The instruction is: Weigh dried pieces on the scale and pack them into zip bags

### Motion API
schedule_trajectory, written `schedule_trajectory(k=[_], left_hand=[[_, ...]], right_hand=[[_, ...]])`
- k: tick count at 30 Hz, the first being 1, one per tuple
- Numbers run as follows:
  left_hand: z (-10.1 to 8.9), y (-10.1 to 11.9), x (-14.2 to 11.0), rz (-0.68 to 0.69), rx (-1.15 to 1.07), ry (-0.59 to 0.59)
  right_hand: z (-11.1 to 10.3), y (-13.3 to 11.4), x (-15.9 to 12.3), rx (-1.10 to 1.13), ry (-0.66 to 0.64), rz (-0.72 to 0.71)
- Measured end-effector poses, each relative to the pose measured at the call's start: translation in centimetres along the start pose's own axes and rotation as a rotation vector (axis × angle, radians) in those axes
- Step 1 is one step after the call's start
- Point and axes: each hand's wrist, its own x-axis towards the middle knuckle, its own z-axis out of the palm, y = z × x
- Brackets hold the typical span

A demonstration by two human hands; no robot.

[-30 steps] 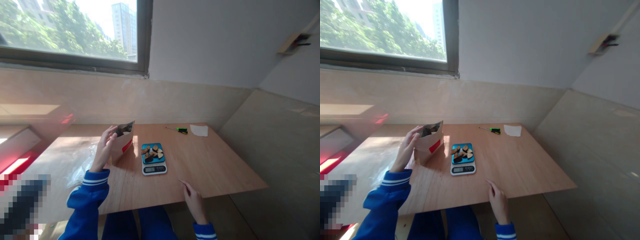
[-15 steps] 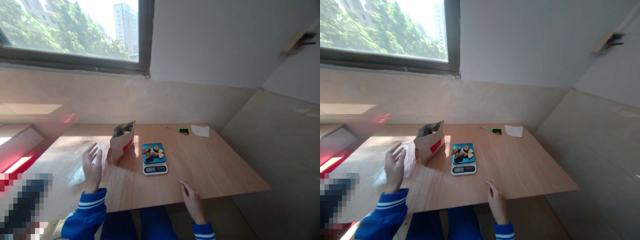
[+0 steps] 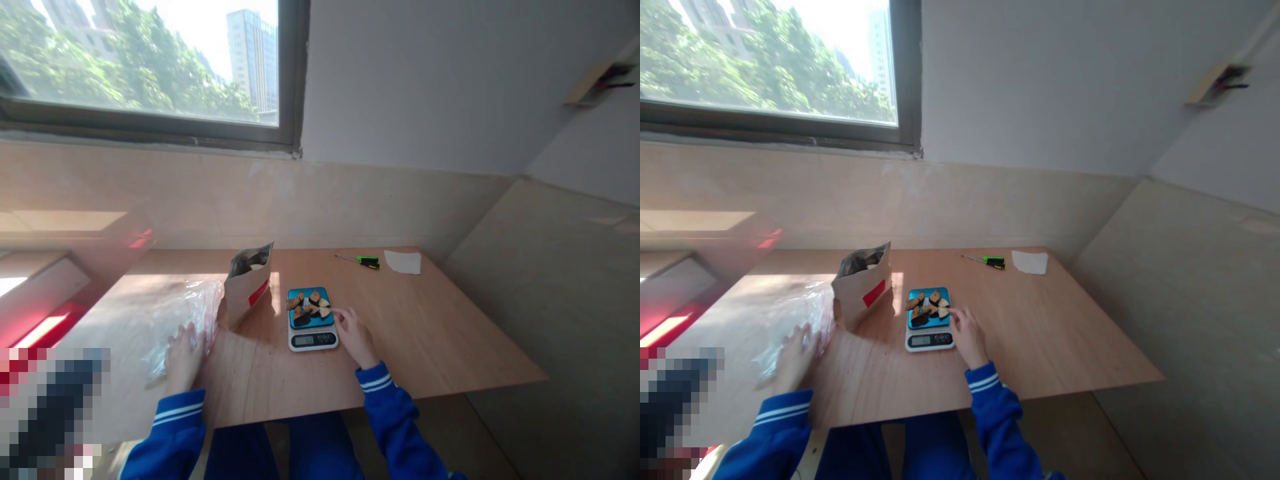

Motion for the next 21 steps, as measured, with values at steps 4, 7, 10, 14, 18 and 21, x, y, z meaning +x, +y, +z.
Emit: schedule_trajectory(k=[4, 7, 10, 14, 18, 21], left_hand=[[-0.1, -0.5, -0.6, -0.075, -0.044, -0.047], [-0.4, -0.6, -0.8, -0.096, -0.091, -0.062], [-0.9, -0.4, -1.2, -0.132, -0.144, -0.058], [-1.9, 0.5, -2.0, -0.172, -0.212, -0.027], [-3.5, 1.6, -3.2, -0.179, -0.267, 0.006], [-4.8, 2.4, -4.0, -0.185, -0.301, 0.047]], right_hand=[[1.7, -0.2, 2.6, -0.014, -0.038, -0.126], [2.7, -0.3, 3.3, -0.09, -0.082, -0.173], [3.2, -0.5, 3.6, -0.168, -0.111, -0.183], [3.4, -0.5, 3.8, -0.237, -0.107, -0.213], [3.6, -0.3, 4.0, -0.297, -0.078, -0.248], [3.7, -0.4, 4.0, -0.314, -0.07, -0.274]])
